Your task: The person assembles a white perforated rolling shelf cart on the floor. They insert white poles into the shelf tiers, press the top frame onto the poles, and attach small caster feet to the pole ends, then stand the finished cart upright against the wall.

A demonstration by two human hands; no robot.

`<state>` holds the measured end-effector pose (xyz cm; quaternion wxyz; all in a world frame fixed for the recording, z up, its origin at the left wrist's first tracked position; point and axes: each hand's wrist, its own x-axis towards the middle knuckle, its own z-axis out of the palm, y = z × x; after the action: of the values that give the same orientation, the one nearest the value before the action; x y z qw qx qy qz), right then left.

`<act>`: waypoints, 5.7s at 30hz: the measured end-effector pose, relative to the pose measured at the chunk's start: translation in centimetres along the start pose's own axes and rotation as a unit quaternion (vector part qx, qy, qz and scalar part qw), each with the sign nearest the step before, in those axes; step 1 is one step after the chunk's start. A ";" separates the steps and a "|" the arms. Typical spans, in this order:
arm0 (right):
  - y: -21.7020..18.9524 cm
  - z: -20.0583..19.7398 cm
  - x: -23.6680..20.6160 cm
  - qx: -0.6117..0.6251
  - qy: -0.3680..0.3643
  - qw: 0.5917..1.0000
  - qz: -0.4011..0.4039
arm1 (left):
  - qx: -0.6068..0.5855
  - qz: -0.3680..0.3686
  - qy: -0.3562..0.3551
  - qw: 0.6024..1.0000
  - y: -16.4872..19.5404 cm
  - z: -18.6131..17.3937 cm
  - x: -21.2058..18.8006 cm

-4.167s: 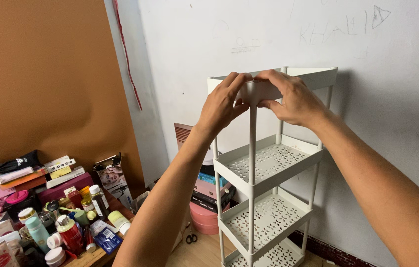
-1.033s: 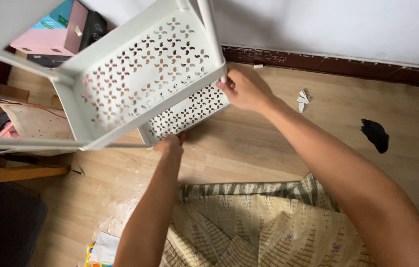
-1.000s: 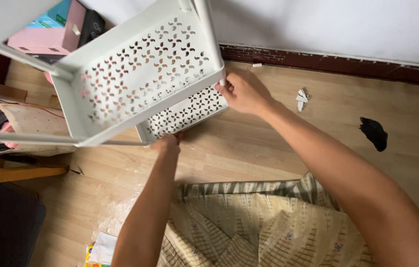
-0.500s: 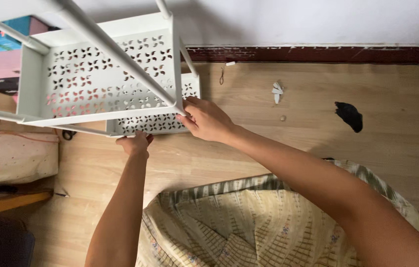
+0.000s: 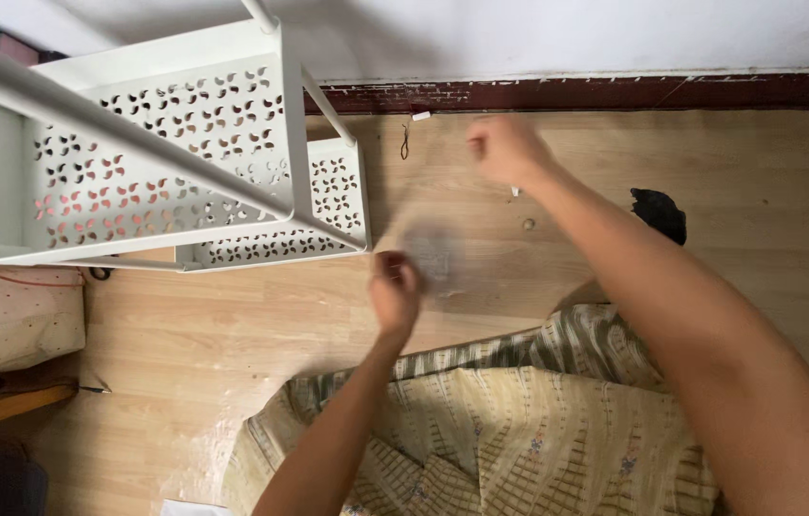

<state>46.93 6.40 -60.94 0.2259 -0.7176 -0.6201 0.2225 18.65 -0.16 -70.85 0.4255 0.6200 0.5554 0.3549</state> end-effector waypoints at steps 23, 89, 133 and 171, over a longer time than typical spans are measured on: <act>1.8 -2.0 1.4 0.087 0.111 0.985 0.100 | 0.010 0.001 -0.237 0.971 10.3 14.1 11.7; -51.4 -45.1 9.4 0.357 0.334 0.798 -0.351 | 0.328 0.319 -0.077 0.886 78.8 -37.5 16.2; -39.4 -41.6 5.4 0.433 0.177 0.851 -0.241 | 0.158 0.640 0.163 0.734 71.5 -23.5 6.1; 1.4 -5.6 -1.8 0.144 0.063 0.962 0.222 | 0.228 -0.027 -0.348 0.909 16.6 14.8 11.3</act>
<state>51.15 4.21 -57.29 0.3103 -0.8098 -0.3914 0.3078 40.10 8.73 -61.63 0.4482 0.7692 0.4545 -0.0309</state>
